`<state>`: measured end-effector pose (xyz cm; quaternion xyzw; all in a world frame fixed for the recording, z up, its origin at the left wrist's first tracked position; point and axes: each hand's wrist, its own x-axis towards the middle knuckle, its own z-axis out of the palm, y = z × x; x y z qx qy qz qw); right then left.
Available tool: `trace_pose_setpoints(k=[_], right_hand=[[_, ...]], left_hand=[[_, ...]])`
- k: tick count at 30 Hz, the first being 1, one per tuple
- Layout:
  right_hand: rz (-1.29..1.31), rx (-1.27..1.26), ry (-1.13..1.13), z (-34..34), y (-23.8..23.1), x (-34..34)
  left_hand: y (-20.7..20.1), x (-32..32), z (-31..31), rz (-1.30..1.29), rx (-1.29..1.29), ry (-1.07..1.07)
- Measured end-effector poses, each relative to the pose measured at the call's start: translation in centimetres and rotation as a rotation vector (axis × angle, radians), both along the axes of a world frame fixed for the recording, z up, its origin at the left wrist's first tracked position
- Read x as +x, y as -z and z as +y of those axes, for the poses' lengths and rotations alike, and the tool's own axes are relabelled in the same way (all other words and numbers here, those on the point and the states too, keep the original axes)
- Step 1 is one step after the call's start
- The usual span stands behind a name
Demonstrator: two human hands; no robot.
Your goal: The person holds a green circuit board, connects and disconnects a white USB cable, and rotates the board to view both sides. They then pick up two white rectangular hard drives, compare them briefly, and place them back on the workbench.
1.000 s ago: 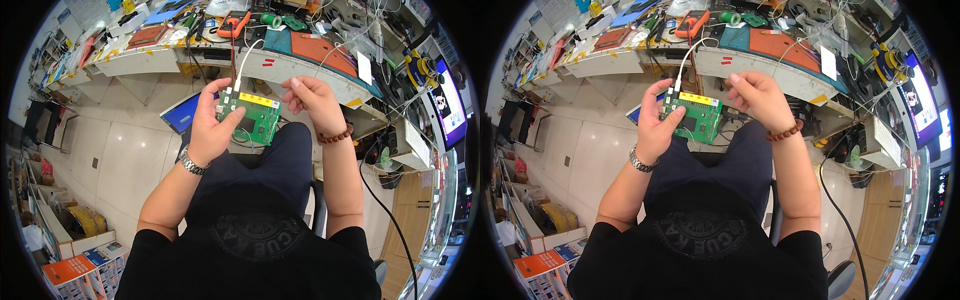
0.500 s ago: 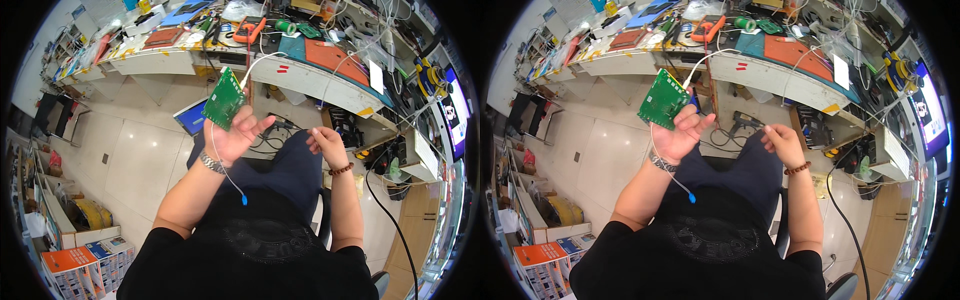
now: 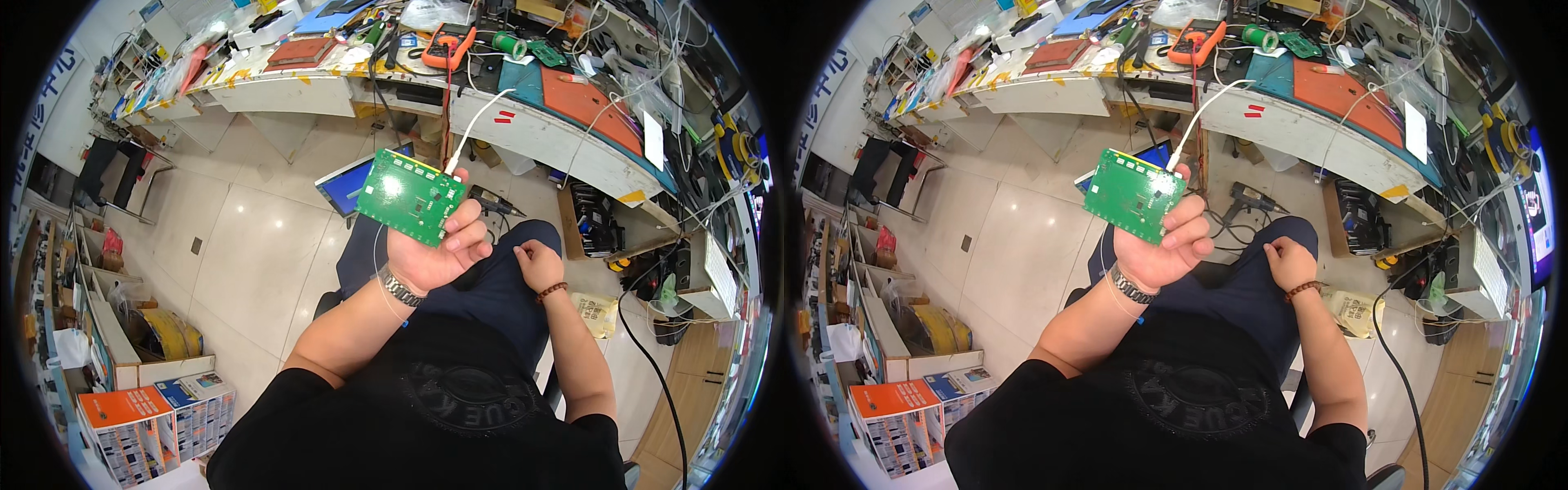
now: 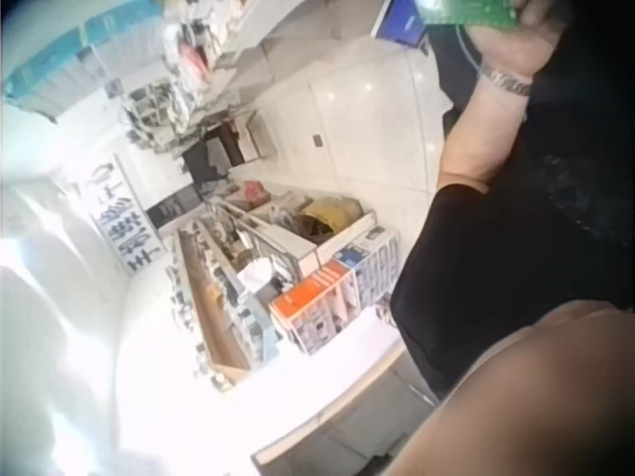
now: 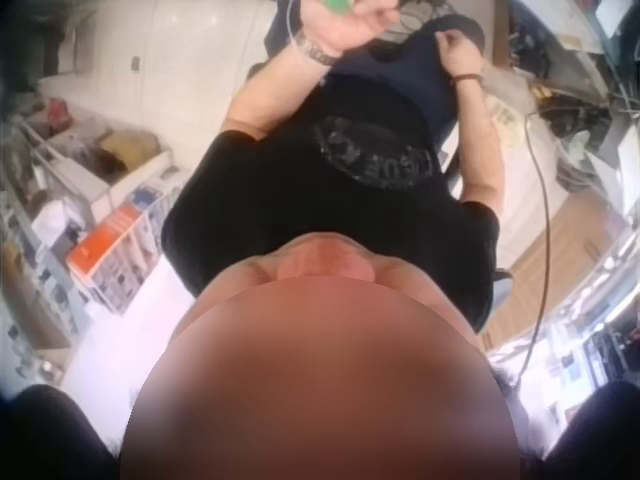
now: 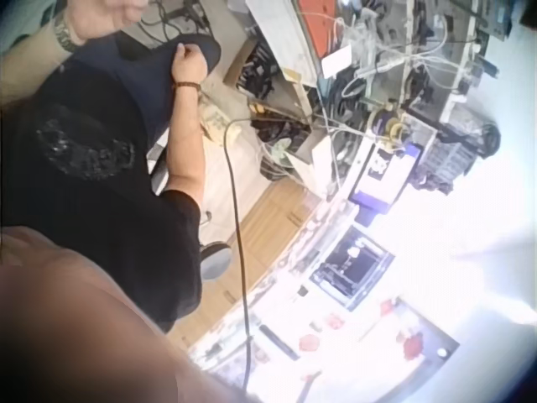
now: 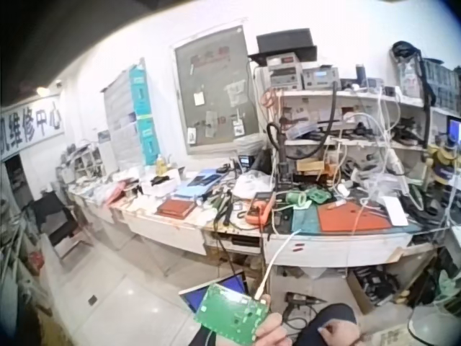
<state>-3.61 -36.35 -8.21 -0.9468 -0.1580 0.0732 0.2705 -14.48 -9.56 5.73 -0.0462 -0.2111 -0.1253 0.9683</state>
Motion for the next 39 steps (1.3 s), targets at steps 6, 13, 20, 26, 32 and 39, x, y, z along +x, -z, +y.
trace_pose_setpoints(k=[6, 13, 20, 26, 32, 39], right_hand=[[-0.175, -0.157, -0.01, 1.2, 0.8, -0.4], [-0.194, -0.223, 0.036, 1.7, 0.9, -0.5], [-0.224, -0.236, 0.047, 1.9, 0.8, -0.5], [-0.234, -0.195, 0.065, 1.5, 1.3, -0.4], [-0.243, -0.187, 0.067, 1.3, 0.8, -0.6], [-0.199, -0.188, 0.075, 1.3, 0.4, -1.0]], left_hand=[[0.4, -0.8, 0.9, -0.001, 0.088, -0.095], [0.9, -0.6, 1.3, -0.107, 0.11, -0.103], [0.8, -0.9, 1.2, -0.141, 0.101, -0.12], [1.1, -1.3, 1.0, -0.1, 0.097, -0.126], [0.8, -1.2, 0.2, -0.016, 0.04, -0.065], [1.4, -1.1, -0.4, 0.036, 0.145, -0.057]])
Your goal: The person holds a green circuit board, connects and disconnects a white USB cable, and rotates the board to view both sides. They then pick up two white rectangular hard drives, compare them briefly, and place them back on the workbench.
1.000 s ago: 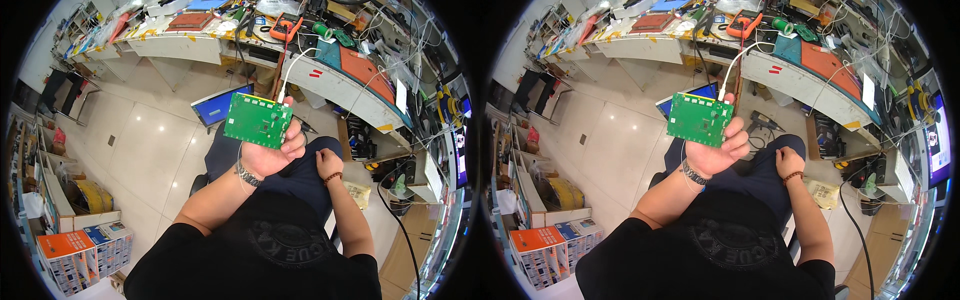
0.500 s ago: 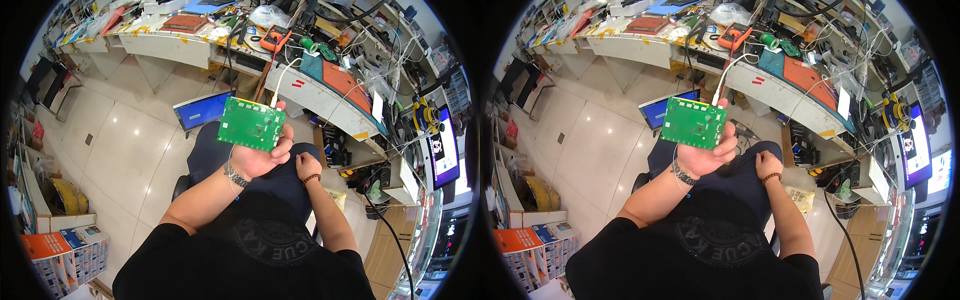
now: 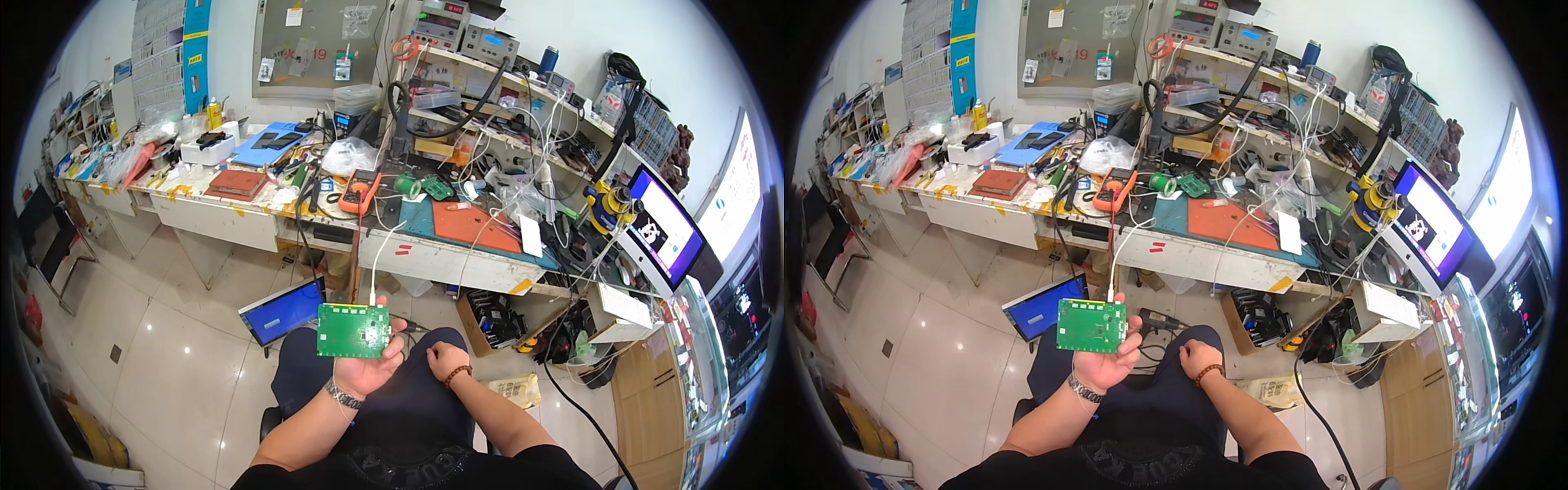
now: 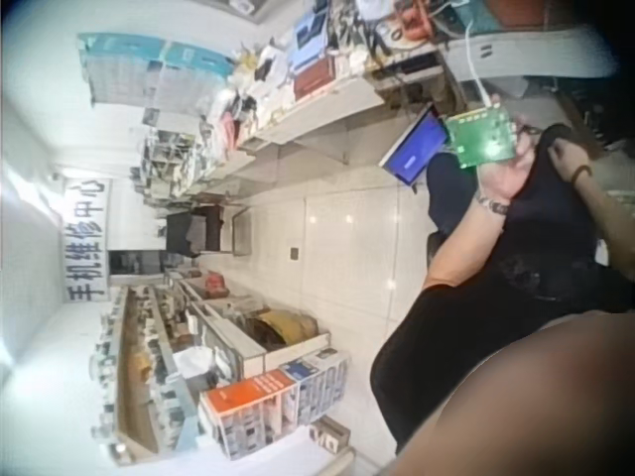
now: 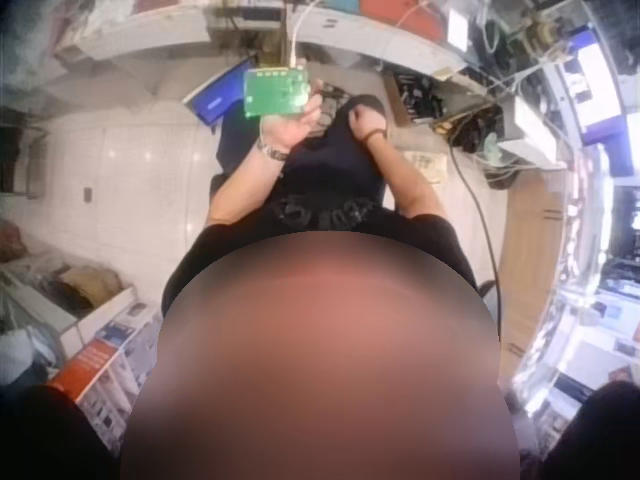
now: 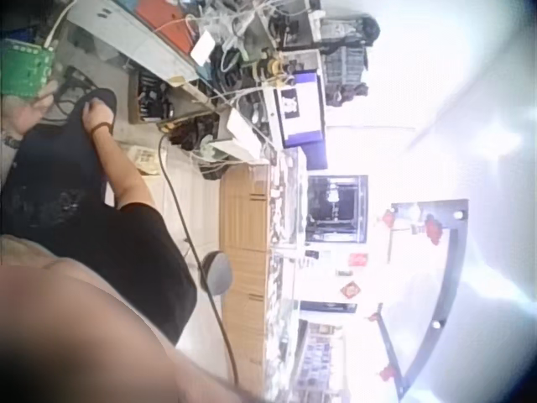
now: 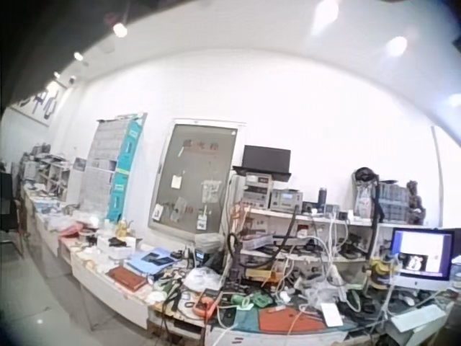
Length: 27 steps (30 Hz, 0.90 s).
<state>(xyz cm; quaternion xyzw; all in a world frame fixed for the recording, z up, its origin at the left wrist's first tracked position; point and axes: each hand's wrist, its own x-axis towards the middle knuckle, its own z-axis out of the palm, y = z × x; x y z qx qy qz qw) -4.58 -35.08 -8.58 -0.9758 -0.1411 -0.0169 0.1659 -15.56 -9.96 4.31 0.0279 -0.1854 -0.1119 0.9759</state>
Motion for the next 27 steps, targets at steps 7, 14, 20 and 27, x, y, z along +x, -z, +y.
trace_pose_setpoints(k=[7, 14, 20, 27], right_hand=[[0.024, -0.004, 0.014, -0.1, 0.0, 0.0], [0.015, -0.011, 0.013, -0.2, 0.0, -0.1], [0.023, -0.028, 0.017, -0.1, 0.2, 0.3], [-0.029, 0.047, 0.004, -0.1, 0.4, 0.5]], left_hand=[[0.4, 0.2, -0.7, 0.044, 0.069, 0.04], [0.5, 0.1, -1.0, 0.02, 0.064, 0.078], [1.2, 0.2, -0.6, 0.077, 0.075, 0.061], [0.6, 0.3, -0.4, 0.121, 0.044, 0.032]])
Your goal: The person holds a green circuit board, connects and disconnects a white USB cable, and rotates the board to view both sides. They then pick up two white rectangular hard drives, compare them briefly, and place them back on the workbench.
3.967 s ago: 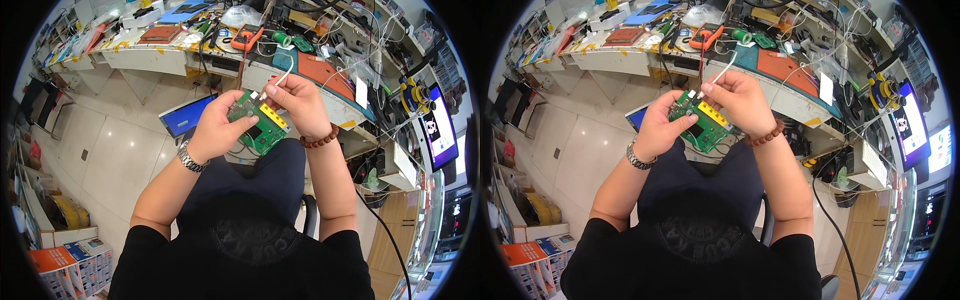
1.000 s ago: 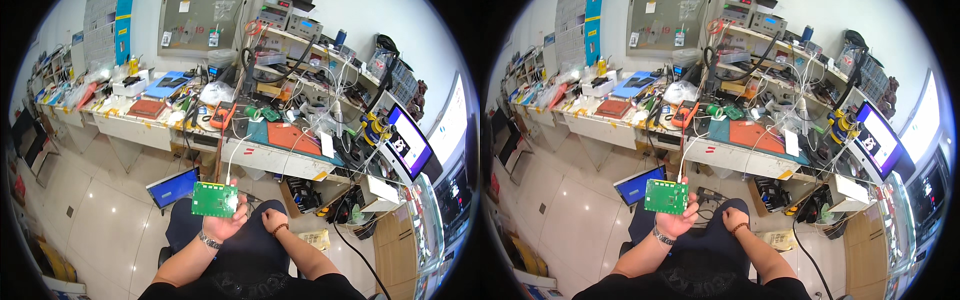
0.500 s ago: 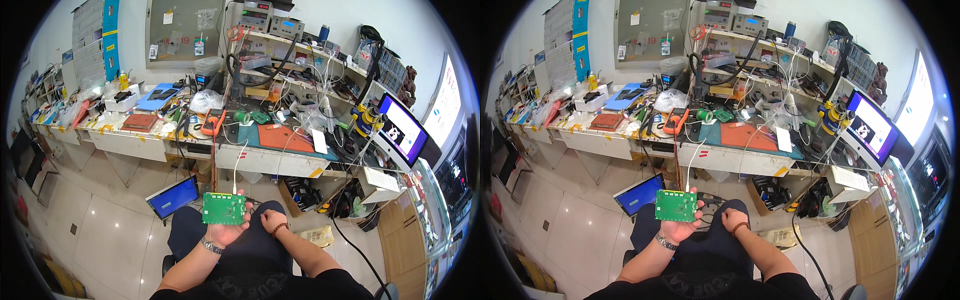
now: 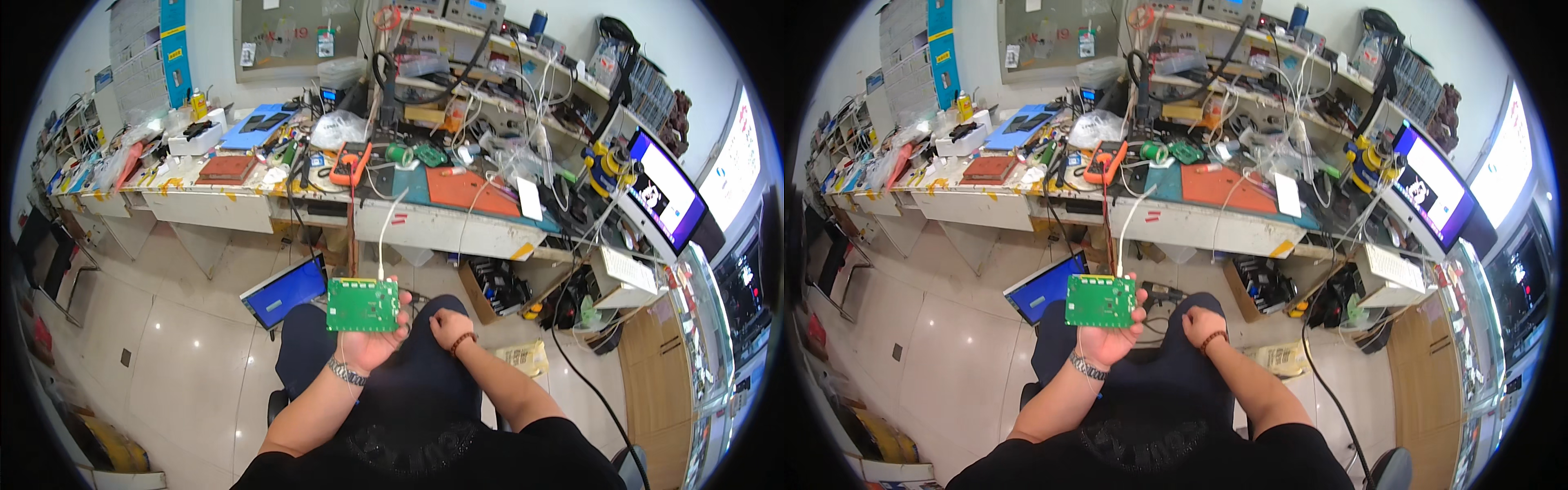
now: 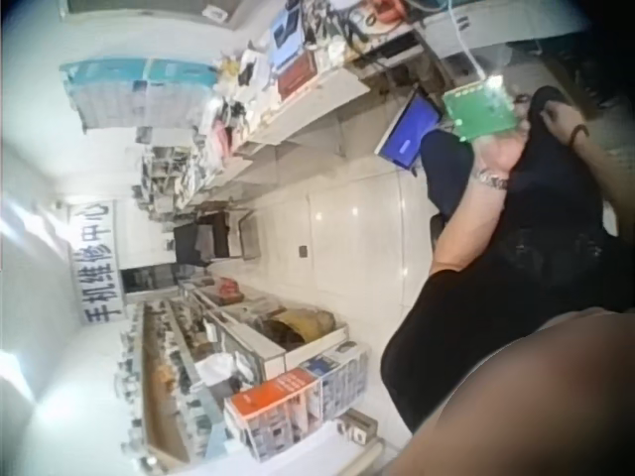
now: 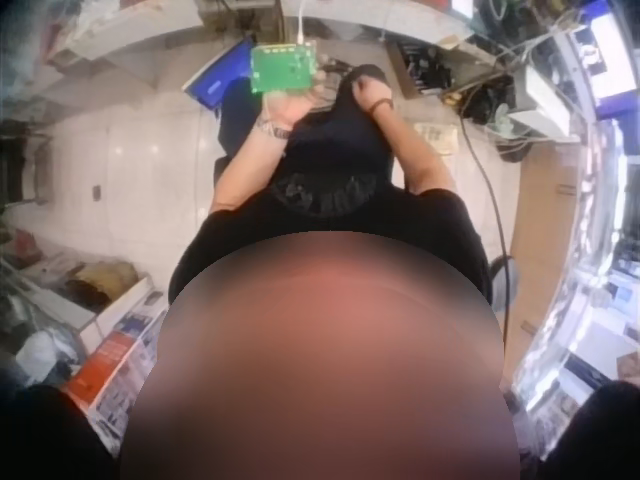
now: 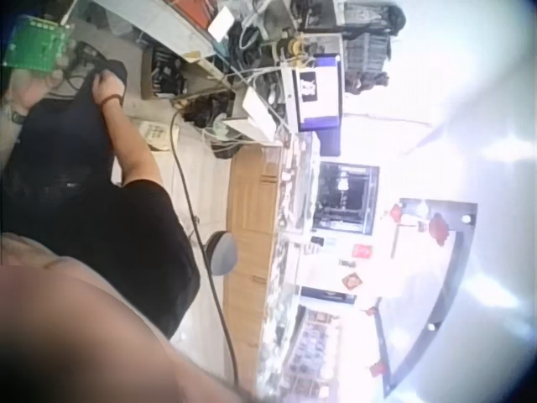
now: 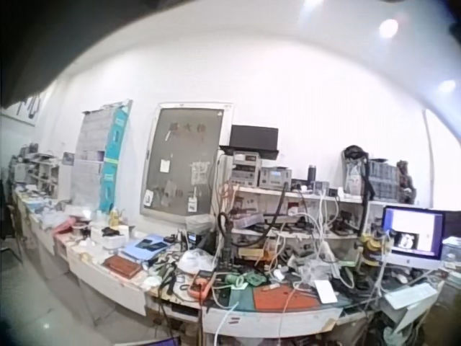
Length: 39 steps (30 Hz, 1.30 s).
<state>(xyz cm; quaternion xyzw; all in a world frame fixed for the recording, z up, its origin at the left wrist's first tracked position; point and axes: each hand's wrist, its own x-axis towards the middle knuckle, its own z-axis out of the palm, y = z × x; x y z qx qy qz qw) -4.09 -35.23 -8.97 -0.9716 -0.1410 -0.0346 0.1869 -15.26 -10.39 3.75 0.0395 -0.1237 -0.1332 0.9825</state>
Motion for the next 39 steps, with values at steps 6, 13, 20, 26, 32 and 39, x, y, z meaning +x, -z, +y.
trace_pose_setpoints(k=[6, 13, 20, 26, 32, 39], right_hand=[[0.227, 0.288, -0.157, -2.0, -0.7, 0.0], [0.369, 0.654, -0.211, -10.6, -2.0, 1.8], [0.54, 0.93, 0.085, -17.0, 3.8, 5.6], [0.335, 0.672, 0.39, -26.4, 2.0, 6.8], [0.511, 0.625, 0.495, -28.0, -3.2, 5.0], [0.325, 0.836, 0.34, -21.2, -0.5, 9.7]], left_hand=[[-0.9, 0.3, 1.3, 0.004, 0.116, -0.071], [-2.1, 8.5, -5.5, 0.072, 0.214, -0.015], [-2.4, 18.8, -11.1, 0.049, 0.233, 0.054], [-1.4, 23.2, -8.4, -0.081, 0.135, 0.069], [-1.0, 25.8, -8.3, -0.112, 0.141, 0.12], [-0.5, 29.4, -10.8, -0.175, -0.055, 0.201]])
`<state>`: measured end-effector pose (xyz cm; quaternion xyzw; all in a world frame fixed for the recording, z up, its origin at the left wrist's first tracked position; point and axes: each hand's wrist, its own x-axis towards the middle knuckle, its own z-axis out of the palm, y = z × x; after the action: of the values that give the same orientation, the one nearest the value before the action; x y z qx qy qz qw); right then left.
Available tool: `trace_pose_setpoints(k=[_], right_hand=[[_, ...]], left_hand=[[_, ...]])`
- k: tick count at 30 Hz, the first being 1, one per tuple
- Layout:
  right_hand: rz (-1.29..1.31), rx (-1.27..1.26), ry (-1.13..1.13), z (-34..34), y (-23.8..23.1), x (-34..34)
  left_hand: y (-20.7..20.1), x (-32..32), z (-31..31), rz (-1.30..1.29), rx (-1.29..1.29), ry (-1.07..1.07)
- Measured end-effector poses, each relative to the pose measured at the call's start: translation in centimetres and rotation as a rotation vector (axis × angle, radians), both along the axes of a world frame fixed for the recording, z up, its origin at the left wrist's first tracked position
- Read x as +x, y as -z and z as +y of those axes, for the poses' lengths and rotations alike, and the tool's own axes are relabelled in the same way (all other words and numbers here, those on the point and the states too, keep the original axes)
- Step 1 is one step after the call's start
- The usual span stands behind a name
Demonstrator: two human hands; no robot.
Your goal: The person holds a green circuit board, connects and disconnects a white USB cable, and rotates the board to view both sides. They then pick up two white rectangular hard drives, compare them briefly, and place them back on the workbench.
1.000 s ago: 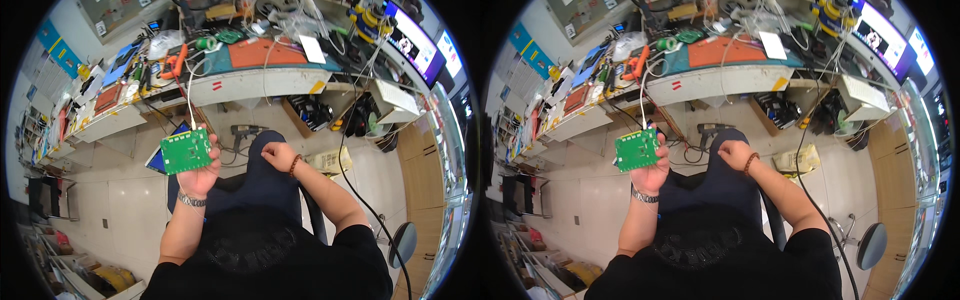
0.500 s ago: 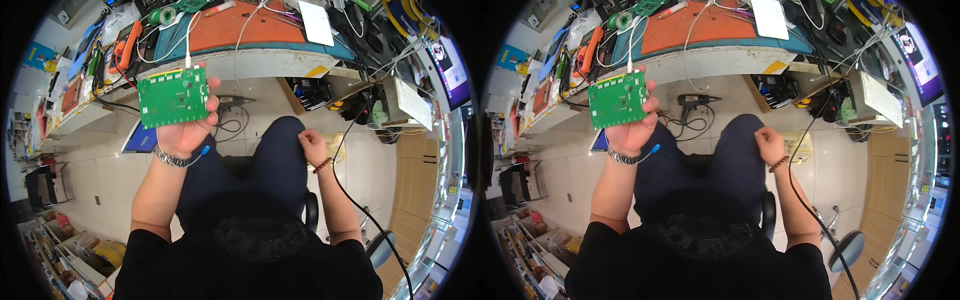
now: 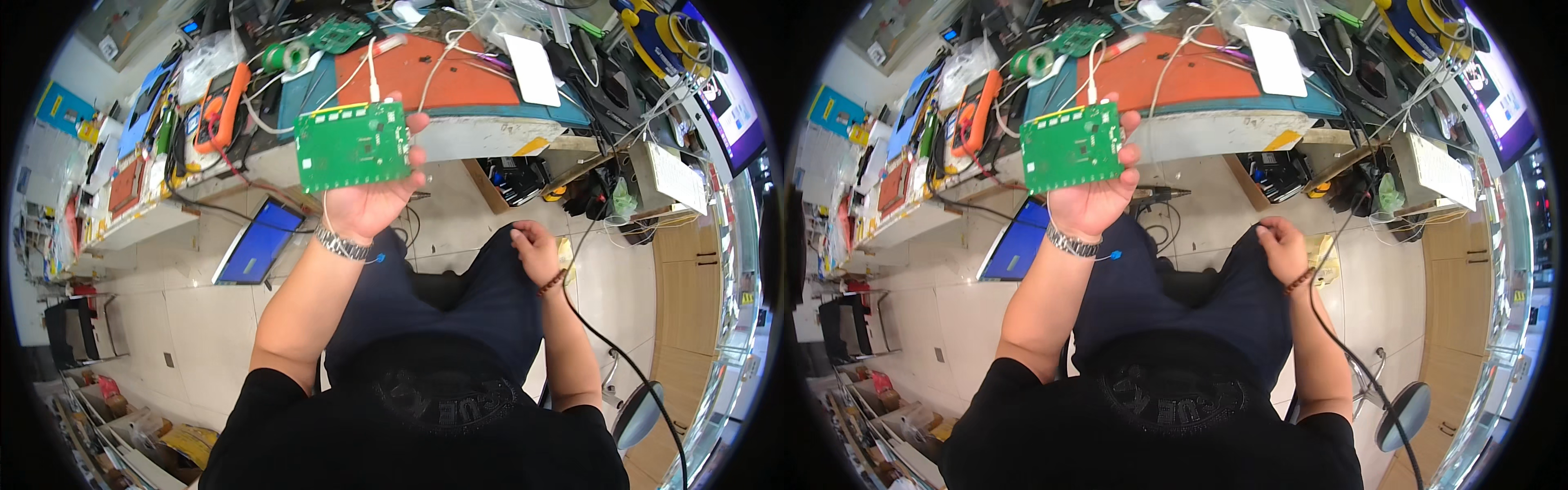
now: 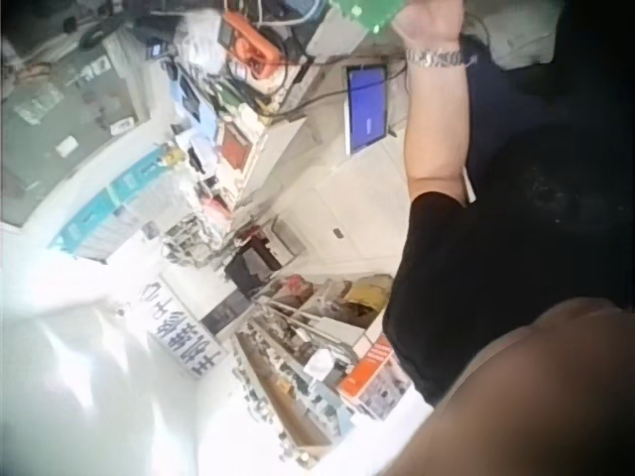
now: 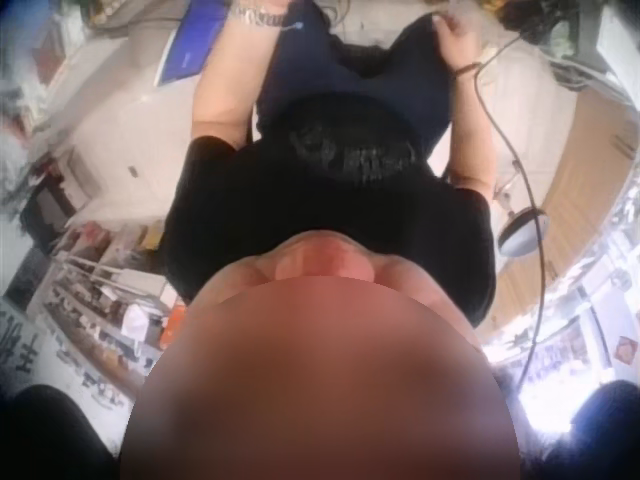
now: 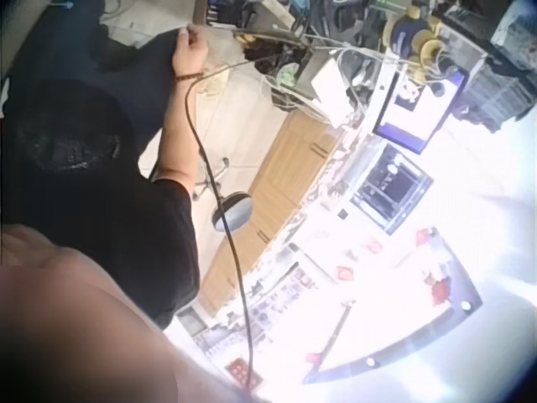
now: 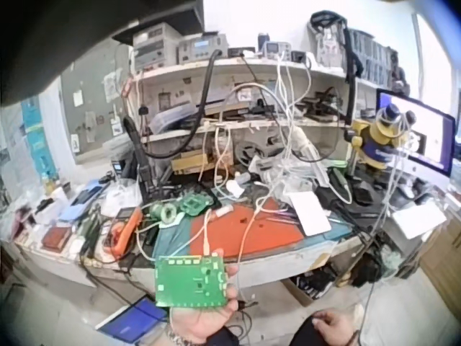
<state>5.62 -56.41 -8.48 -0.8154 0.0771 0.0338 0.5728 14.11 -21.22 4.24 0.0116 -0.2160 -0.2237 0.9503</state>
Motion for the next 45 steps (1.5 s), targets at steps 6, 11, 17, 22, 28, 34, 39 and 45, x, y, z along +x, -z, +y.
trace_pose_setpoints(k=[6, 11, 17, 22, 28, 34, 39, 45], right_hand=[[0.029, 0.166, -0.07, 1.2, 3.4, 7.2], [-0.013, 0.067, -0.264, 1.9, 0.8, 13.0], [-0.087, -0.032, -0.368, 2.6, -6.6, 14.8], [-0.152, -0.113, -0.405, 2.3, -7.8, 10.5], [-0.215, -0.097, -0.455, 1.3, -6.8, 4.2], [-0.246, -0.095, -0.446, -4.5, -5.1, -3.7], [-0.152, -0.091, -0.16, -9.0, -4.7, -4.3], [-0.278, -0.35, -0.05, -10.0, -5.0, -2.6]], left_hand=[[-1.5, 4.2, -2.1, -0.05, 0.205, -0.177], [-2.8, 7.9, -3.8, 0.017, 0.189, -0.255], [-4.6, 7.8, -4.3, 0.076, 0.163, -0.23], [-3.5, 2.4, -3.6, 0.087, 0.2, -0.278], [-0.7, -2.9, -3.2, 0.041, 0.145, -0.309], [-0.3, -6.2, -2.8, 0.008, 0.204, -0.363], [-1.9, -5.2, -2.3, -0.028, 0.173, -0.321], [-2.3, -4.2, -1.1, -0.049, 0.138, -0.351]])
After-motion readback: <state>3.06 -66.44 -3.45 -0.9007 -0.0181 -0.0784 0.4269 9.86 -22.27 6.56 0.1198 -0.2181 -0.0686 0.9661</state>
